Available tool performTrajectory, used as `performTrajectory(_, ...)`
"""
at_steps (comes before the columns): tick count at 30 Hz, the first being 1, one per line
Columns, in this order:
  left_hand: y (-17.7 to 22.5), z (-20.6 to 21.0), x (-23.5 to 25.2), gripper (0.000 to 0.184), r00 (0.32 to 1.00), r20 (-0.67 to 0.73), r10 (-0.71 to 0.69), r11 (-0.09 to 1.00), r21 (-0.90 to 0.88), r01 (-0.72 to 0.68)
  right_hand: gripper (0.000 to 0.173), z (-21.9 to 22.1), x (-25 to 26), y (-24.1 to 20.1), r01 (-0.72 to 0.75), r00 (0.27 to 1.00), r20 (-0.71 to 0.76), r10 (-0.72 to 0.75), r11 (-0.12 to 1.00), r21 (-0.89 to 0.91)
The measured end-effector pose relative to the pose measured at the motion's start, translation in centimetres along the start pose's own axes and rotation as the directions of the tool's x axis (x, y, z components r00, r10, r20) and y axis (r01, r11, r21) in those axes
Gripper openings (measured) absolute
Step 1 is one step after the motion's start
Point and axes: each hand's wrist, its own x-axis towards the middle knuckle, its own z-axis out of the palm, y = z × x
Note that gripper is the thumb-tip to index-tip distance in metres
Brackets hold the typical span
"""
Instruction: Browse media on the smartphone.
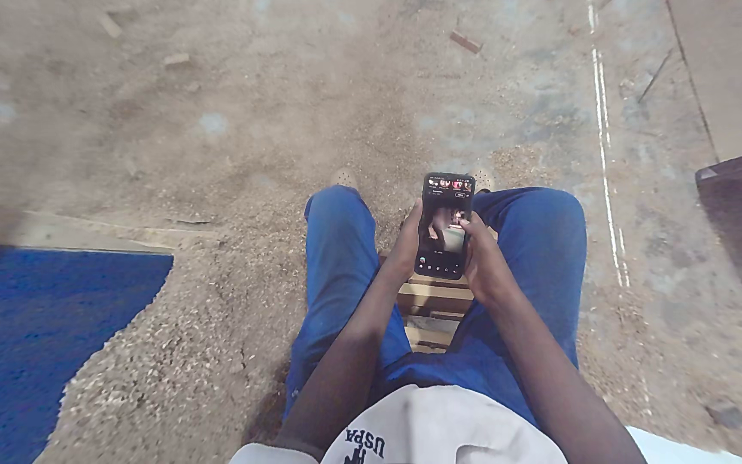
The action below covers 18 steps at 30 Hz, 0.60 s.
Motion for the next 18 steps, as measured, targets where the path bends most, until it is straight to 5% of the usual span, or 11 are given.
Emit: performTrajectory(18,0.58,0.30,-0.51,0.065,0.999,-0.027,-0.044,0.999,-0.008,0.044,0.047,-0.12,-0.10,-0.05,-0.010,1.000,0.005,0.010,1.000,0.000)
